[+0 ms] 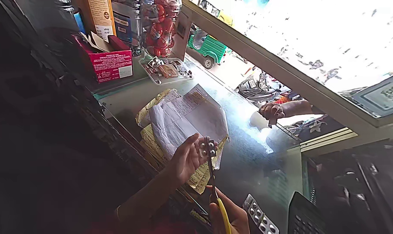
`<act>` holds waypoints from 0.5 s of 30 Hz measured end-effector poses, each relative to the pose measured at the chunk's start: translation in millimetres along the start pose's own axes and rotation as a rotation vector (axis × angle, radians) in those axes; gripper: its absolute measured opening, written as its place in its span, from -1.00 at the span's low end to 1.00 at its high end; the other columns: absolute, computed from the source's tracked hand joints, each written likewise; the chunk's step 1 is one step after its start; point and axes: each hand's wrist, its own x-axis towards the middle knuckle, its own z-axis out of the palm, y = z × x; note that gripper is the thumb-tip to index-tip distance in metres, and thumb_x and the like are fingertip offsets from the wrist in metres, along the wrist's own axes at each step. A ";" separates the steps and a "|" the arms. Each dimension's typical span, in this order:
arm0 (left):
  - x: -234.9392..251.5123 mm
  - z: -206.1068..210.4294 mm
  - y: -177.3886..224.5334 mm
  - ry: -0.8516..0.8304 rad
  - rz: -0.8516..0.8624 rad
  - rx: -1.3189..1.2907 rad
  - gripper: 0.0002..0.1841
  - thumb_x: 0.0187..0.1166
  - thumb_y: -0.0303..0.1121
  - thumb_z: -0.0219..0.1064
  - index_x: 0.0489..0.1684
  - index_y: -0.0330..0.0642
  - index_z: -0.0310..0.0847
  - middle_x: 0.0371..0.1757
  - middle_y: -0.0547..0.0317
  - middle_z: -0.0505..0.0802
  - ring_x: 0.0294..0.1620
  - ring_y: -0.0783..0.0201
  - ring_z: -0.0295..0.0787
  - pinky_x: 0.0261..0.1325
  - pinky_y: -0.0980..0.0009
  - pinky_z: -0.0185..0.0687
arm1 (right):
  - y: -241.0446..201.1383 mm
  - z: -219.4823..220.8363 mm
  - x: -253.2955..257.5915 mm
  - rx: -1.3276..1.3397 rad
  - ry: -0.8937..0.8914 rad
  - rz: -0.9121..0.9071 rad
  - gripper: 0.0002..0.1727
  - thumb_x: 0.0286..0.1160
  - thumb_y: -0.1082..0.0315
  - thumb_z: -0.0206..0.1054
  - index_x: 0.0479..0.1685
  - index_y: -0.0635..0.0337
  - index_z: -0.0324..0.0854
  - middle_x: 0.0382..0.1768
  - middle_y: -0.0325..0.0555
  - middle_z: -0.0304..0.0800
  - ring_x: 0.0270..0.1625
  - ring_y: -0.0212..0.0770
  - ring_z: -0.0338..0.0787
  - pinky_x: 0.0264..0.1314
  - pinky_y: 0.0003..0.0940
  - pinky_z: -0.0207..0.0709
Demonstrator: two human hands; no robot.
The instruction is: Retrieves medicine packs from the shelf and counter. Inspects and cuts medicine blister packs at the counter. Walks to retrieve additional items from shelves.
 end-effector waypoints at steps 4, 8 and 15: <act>11.4 4.3 1.6 -0.026 -0.189 -0.317 -0.15 0.82 0.21 -0.50 0.29 -0.43 0.50 0.21 -0.21 0.83 0.30 0.01 0.80 0.41 0.15 0.64 | 1.2 -0.5 0.9 -0.022 -0.020 0.007 -0.52 0.63 0.25 0.33 0.33 0.50 0.60 -0.56 -0.51 0.65 -0.65 -0.72 0.46 -0.62 -0.72 0.42; 13.2 4.7 4.1 -0.026 -0.187 -0.323 -0.25 0.88 0.09 -0.42 0.27 -0.43 0.53 0.18 -0.20 0.86 0.25 0.03 0.85 0.36 0.19 0.70 | -3.0 -0.4 2.8 -0.071 -0.021 0.021 -0.59 0.58 0.36 0.33 0.28 0.51 0.64 -0.51 -0.48 0.73 -0.62 -0.75 0.47 -0.60 -0.75 0.42; 11.9 -4.3 9.5 0.165 -0.029 -0.399 -0.39 0.90 -0.08 -0.34 0.28 -0.42 0.53 0.15 -0.18 0.86 0.23 0.02 0.84 0.35 0.15 0.69 | -12.2 -1.9 8.7 -0.315 0.013 0.049 -0.40 0.43 0.30 0.52 0.43 0.46 0.60 -0.33 -0.19 0.91 -0.48 -0.58 0.73 -0.40 -0.61 0.67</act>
